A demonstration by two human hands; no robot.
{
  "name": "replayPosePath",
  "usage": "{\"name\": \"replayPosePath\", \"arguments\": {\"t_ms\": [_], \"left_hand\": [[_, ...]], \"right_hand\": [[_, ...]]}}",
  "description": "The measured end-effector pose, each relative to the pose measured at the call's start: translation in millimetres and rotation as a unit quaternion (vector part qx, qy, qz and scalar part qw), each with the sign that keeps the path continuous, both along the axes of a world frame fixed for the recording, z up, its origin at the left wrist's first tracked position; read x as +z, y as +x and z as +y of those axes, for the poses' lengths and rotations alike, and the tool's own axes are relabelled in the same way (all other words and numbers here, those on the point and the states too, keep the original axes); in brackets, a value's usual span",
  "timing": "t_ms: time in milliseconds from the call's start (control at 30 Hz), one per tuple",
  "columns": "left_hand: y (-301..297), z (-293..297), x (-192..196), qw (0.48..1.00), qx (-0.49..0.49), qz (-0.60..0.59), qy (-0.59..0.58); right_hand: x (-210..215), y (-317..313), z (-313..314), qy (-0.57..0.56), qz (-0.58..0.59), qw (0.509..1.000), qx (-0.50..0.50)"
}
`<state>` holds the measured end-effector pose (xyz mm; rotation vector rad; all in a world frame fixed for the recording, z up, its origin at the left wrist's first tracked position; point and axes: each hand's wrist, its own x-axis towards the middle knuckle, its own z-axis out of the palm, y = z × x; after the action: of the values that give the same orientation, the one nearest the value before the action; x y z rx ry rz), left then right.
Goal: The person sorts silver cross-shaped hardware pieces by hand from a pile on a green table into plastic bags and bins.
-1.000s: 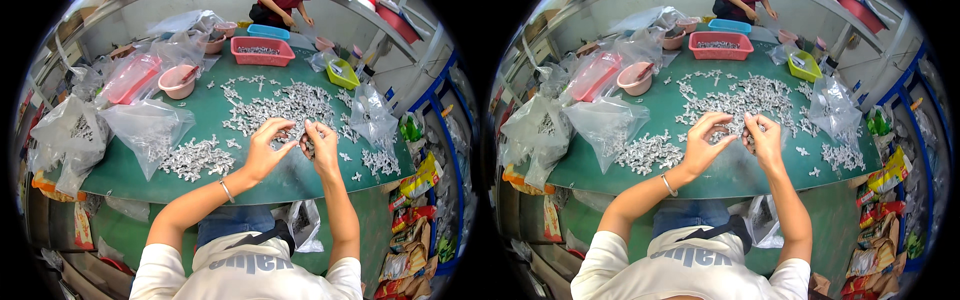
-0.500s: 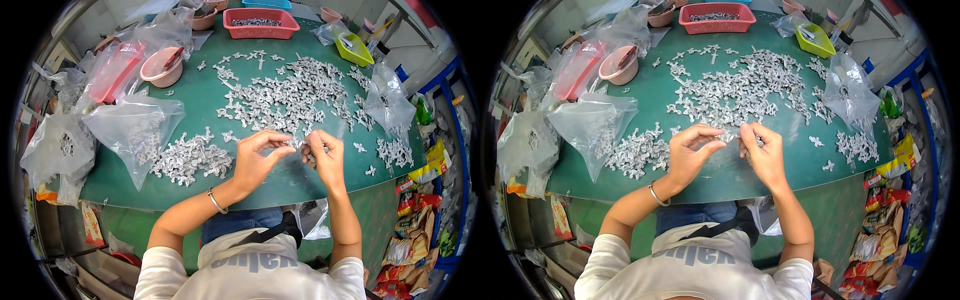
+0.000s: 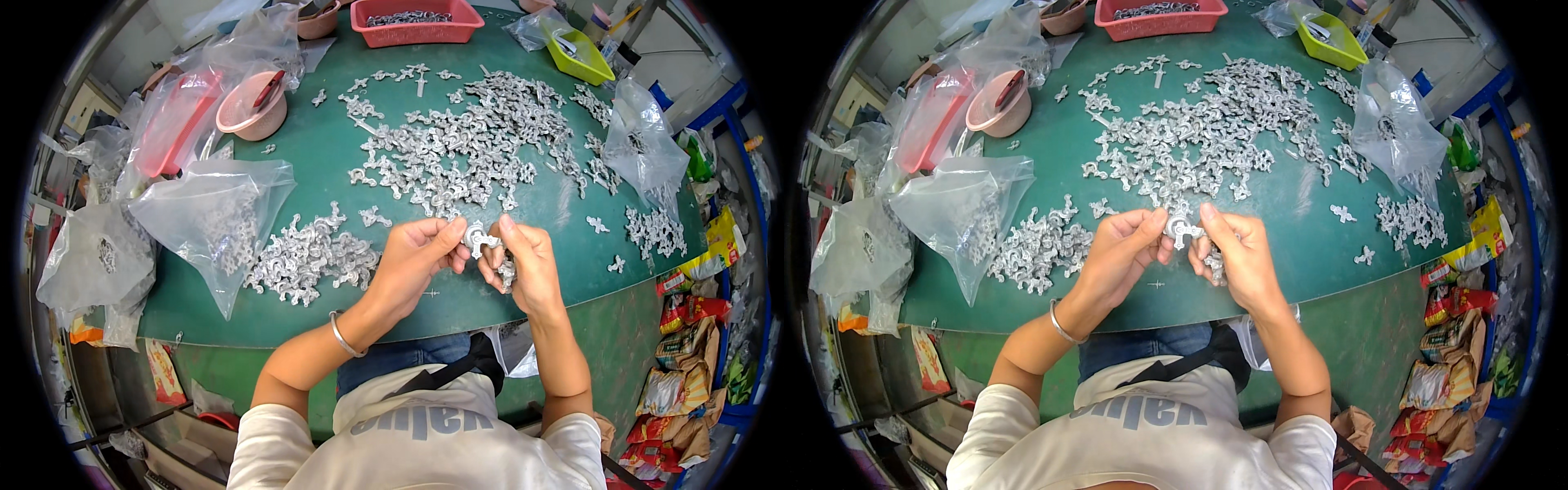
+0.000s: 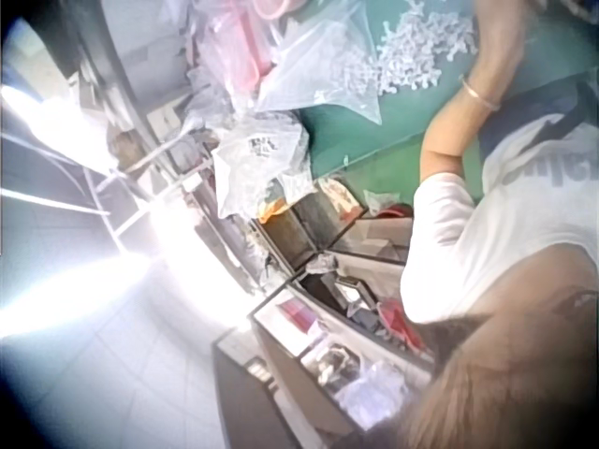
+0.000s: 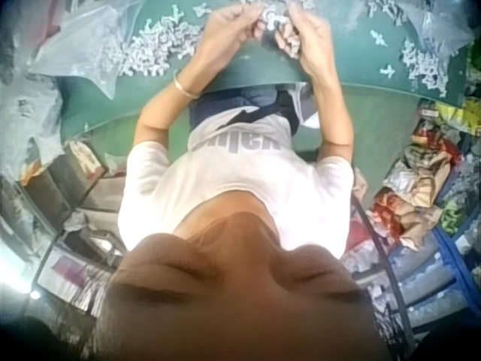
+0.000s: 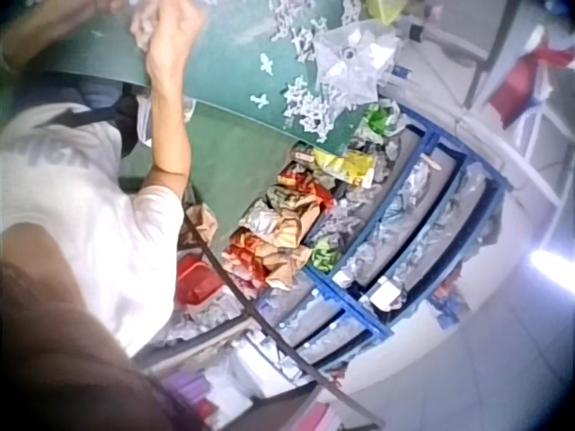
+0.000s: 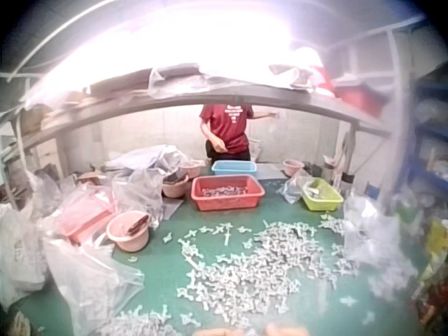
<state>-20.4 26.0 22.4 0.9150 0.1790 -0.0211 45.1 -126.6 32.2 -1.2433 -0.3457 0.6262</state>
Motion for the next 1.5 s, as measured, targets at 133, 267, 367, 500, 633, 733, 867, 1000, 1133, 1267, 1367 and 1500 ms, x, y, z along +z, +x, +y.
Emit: {"name": "replayPosePath", "arguments": {"t_ms": [133,267,367,500,633,733,867,1000,1133,1267,1367,1500], "left_hand": [[-4,-2,1,0.999,0.011,-0.007,0.039],[-6,-2,2,0.996,0.026,-0.029,0.082],[-7,-4,3,0.995,0.027,-0.042,0.089],[-8,-6,6,0.994,0.038,-0.044,0.097],[-8,-7,4,0.995,0.034,-0.043,0.087],[-8,-8,0,0.996,0.019,-0.041,0.081],[-4,-9,-10,0.992,-0.032,-0.051,0.11],[3,-8,-19,0.983,-0.043,-0.046,0.172],[22,8,-13,0.827,0.035,-0.105,0.551],[65,21,-27,0.674,0.06,-0.17,0.716],[95,2,-31,0.608,0.046,-0.16,0.777],[118,1,-47,0.599,0.055,-0.177,0.779]], "right_hand": [[2,-7,-1,-0.026,-0.05,0.998,-0.021],[4,-11,-5,-0.057,-0.09,0.994,-0.022],[7,-17,-5,-0.059,-0.121,0.99,-0.045],[6,-20,-6,-0.047,-0.159,0.985,-0.054],[2,-20,-11,-0.05,-0.128,0.99,-0.036],[3,-23,-7,-0.012,-0.027,0.999,-0.014],[-17,-19,-7,0.028,0.059,0.998,0.014],[-29,-12,-13,0.111,0.136,0.984,-0.028],[-31,0,-21,0.23,0.179,0.947,-0.137],[-47,9,-36,0.241,0.198,0.941,-0.135],[-48,9,-40,0.263,0.245,0.926,-0.117],[-53,7,-51,0.304,0.282,0.906,-0.083]]}}
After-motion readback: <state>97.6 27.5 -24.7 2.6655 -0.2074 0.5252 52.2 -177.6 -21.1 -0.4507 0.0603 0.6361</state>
